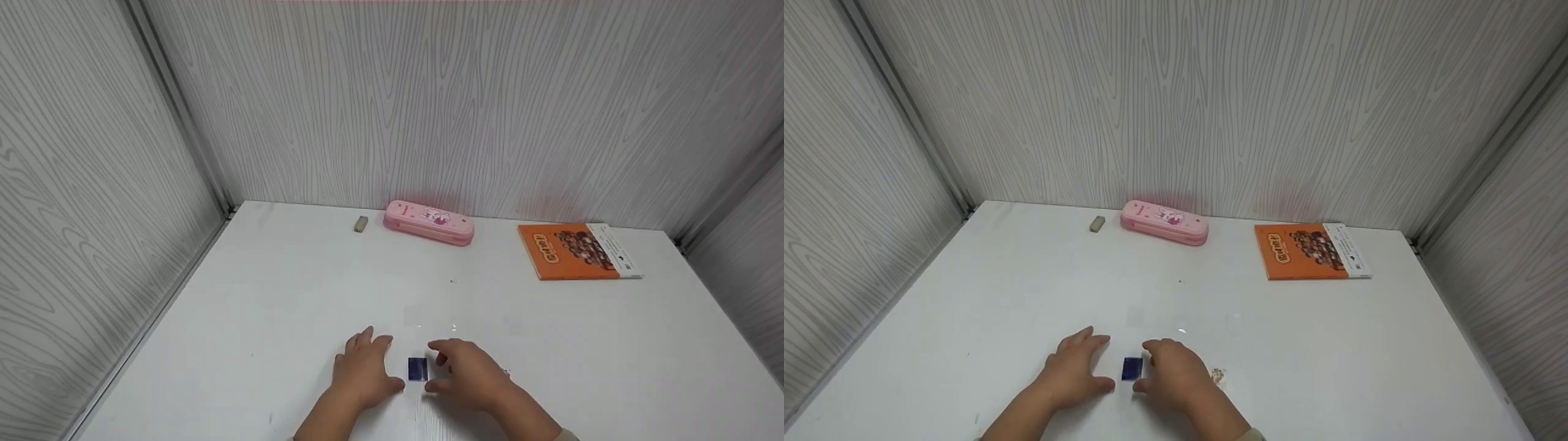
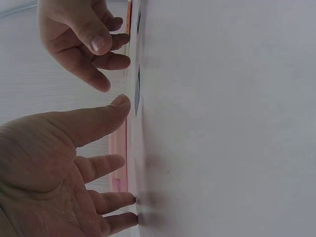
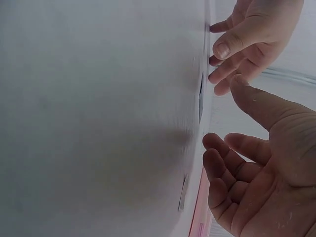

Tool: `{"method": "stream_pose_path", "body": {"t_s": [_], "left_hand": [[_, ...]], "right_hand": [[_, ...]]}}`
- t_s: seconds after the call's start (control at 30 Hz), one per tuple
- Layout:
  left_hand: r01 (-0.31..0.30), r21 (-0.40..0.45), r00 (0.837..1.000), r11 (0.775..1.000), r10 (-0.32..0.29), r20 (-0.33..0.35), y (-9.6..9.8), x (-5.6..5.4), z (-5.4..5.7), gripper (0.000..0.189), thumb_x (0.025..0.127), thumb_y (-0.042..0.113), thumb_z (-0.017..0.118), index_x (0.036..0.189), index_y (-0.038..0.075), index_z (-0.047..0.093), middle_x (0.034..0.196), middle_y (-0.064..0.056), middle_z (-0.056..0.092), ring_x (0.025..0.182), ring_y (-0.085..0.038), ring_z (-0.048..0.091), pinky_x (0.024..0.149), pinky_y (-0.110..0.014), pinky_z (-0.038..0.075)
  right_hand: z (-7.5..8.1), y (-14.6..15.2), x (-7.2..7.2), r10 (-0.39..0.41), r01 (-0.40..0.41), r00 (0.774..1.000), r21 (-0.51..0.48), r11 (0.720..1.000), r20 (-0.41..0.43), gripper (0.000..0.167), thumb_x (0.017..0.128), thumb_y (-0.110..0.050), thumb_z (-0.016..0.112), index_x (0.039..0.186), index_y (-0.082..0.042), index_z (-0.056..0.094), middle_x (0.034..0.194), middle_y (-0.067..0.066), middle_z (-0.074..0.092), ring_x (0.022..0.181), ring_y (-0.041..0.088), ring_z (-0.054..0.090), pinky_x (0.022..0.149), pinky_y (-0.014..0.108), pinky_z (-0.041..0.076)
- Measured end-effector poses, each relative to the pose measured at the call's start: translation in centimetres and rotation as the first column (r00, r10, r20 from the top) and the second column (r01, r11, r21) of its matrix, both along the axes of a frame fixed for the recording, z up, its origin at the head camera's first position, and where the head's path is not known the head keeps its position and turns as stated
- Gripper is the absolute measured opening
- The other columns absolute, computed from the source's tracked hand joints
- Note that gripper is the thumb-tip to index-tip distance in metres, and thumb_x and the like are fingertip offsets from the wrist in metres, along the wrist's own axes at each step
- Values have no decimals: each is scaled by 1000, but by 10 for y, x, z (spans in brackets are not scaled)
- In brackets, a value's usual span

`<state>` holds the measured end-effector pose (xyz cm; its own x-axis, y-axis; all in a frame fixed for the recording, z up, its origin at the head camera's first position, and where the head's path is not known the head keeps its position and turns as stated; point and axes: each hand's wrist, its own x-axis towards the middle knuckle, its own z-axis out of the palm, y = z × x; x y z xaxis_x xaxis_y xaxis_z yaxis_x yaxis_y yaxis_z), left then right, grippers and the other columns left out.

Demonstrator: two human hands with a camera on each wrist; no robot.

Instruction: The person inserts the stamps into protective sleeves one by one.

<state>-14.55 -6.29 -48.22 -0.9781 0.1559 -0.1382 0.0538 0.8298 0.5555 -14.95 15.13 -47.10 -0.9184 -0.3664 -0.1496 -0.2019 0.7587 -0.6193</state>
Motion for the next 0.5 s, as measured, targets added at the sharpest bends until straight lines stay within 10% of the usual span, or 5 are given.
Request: {"method": "stream_pose_path", "body": {"t_s": [0.5], "left_hand": [[41,-118,998,992,-45,-31,4,0,-3,78,83,43,89,145,7,61,162,-28,39,150,-52,33,109,-78,33]], "right_hand": [[-9,-12,-4,25,-16,997,118,993,-75,55,80,-14,90,130,0,71,99,0,65,89,18,61,86,46,56]]}}
